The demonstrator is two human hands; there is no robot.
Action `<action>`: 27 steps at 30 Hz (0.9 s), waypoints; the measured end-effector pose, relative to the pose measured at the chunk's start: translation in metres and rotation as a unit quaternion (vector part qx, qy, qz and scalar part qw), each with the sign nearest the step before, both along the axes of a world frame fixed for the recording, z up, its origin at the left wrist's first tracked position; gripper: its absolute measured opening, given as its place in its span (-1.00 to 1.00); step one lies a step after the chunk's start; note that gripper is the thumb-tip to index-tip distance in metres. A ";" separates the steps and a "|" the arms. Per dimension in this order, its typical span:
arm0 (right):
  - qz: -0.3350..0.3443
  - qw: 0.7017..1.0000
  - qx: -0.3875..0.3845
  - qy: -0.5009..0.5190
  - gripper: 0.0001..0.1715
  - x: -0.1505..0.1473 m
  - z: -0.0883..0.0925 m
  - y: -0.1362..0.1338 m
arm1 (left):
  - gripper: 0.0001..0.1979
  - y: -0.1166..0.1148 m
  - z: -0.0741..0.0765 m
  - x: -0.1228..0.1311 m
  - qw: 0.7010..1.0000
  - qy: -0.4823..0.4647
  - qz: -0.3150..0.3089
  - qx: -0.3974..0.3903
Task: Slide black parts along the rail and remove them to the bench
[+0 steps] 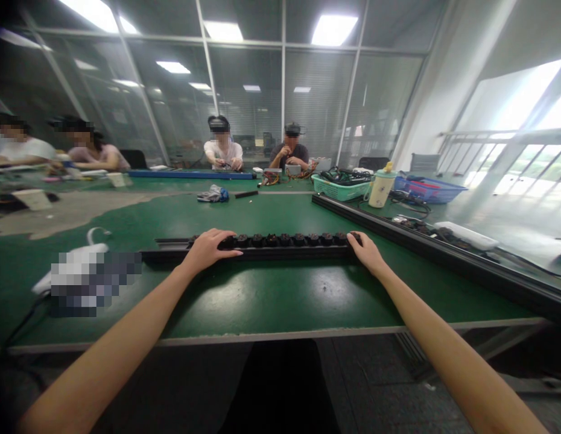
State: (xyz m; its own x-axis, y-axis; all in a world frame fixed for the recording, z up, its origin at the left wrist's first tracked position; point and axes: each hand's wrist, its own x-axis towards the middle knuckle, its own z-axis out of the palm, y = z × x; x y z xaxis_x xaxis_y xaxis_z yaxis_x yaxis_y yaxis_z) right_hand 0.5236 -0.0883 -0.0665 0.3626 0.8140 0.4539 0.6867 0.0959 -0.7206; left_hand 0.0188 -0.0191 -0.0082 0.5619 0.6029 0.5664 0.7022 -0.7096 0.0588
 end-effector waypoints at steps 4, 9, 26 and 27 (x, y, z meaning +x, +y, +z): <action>-0.034 0.999 0.000 -0.011 -0.32 -0.004 -0.001 0.001 | -0.35 0.000 0.000 0.000 1.000 -0.001 -0.003 0.001; -0.056 0.998 0.002 -0.033 -0.30 -0.009 -0.001 -0.001 | -0.34 -0.002 0.001 0.001 1.000 -0.001 0.003 -0.003; -0.047 0.999 0.003 -0.020 -0.29 -0.002 -0.002 0.003 | -0.34 -0.002 0.001 0.004 1.000 -0.005 0.009 -0.005; -0.049 0.999 0.003 -0.024 -0.31 -0.002 -0.001 0.002 | -0.34 -0.002 0.001 0.004 1.000 -0.006 0.009 -0.006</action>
